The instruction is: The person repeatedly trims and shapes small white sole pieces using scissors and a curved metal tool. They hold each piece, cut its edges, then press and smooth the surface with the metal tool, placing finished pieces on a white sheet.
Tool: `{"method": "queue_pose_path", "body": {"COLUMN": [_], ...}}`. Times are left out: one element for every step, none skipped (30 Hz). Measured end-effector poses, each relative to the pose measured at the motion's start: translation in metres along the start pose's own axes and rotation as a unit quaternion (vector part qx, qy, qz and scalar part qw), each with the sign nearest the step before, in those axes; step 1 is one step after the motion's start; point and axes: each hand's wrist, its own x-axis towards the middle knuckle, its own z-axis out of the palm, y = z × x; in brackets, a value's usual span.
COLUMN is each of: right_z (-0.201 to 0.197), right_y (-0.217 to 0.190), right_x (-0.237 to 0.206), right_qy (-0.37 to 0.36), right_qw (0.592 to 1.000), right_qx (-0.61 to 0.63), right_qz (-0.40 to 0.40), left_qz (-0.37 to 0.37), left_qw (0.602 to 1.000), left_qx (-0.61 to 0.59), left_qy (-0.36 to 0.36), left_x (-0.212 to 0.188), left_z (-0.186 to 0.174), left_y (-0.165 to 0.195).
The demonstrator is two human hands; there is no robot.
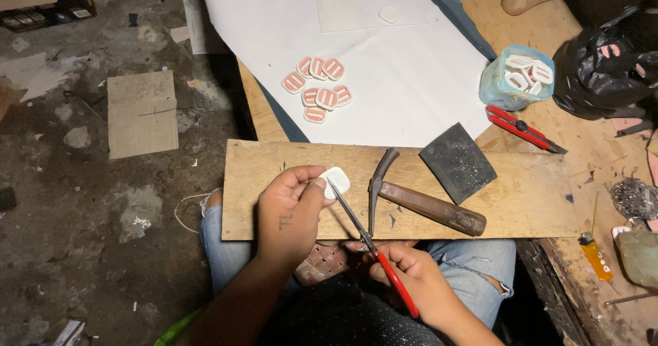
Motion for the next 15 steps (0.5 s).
{"method": "queue_pose_path", "body": {"right_z": [0.001,0.002,0.002,0.002,0.001,-0.004,-0.010,-0.019,-0.030,-0.043,-0.059,-0.072,-0.085,-0.097,-0.108], "right_y": [0.001,0.001,0.000,-0.002,-0.005,-0.010,-0.016,-0.024,-0.032,-0.040,-0.049,-0.056,-0.061,-0.065,-0.067], "right_x": [0.000,-0.001,-0.003,-0.005,-0.008,-0.012,-0.016,-0.020,-0.022,-0.021,-0.020,-0.014,-0.005,0.006,0.015], "right_qy": [0.013,0.030,0.046,0.062,0.069,0.077,0.085,0.150,0.213,0.285,0.353,0.376,0.399,0.403,0.405], "right_qw": [1.000,0.999,0.997,0.995,0.991,0.982,0.968,0.945,0.914,0.873,0.820,0.794,0.763,0.759,0.756], "right_qx": [0.009,-0.017,-0.043,-0.069,-0.116,-0.162,-0.209,-0.262,-0.313,-0.384,-0.449,-0.469,-0.487,-0.495,-0.502], "right_qz": [0.013,0.024,0.035,0.045,-0.005,-0.055,-0.107,-0.128,-0.146,-0.093,-0.038,-0.092,-0.147,-0.130,-0.112], "left_qz": [-0.002,-0.004,-0.006,-0.006,-0.006,-0.006,0.013,0.031,0.049,0.035,0.022,0.009,0.008,0.008,0.007], "left_qw": [1.000,1.000,1.000,1.000,1.000,0.999,0.999,0.999,0.998,0.998,0.998,0.997,0.997,0.998,0.998], "left_qx": [0.002,0.004,0.007,0.002,-0.002,-0.006,-0.019,-0.031,-0.043,-0.053,-0.063,-0.074,-0.070,-0.066,-0.061], "left_qy": [0.002,0.003,0.005,0.015,0.024,0.033,0.027,0.020,0.014,0.008,0.002,-0.005,-0.006,-0.006,-0.005], "left_x": [0.000,0.001,0.001,0.002,0.003,0.004,0.007,0.009,0.010,0.009,0.008,0.008,0.007,0.004,0.001], "left_z": [0.001,0.001,0.001,0.000,-0.001,-0.004,-0.007,-0.011,-0.013,-0.014,-0.015,-0.014,-0.012,-0.008,-0.006], "left_y": [-0.001,-0.002,-0.003,-0.003,-0.004,-0.004,-0.004,-0.003,-0.004,-0.004,-0.005,-0.006,-0.007,-0.009,-0.010]}}
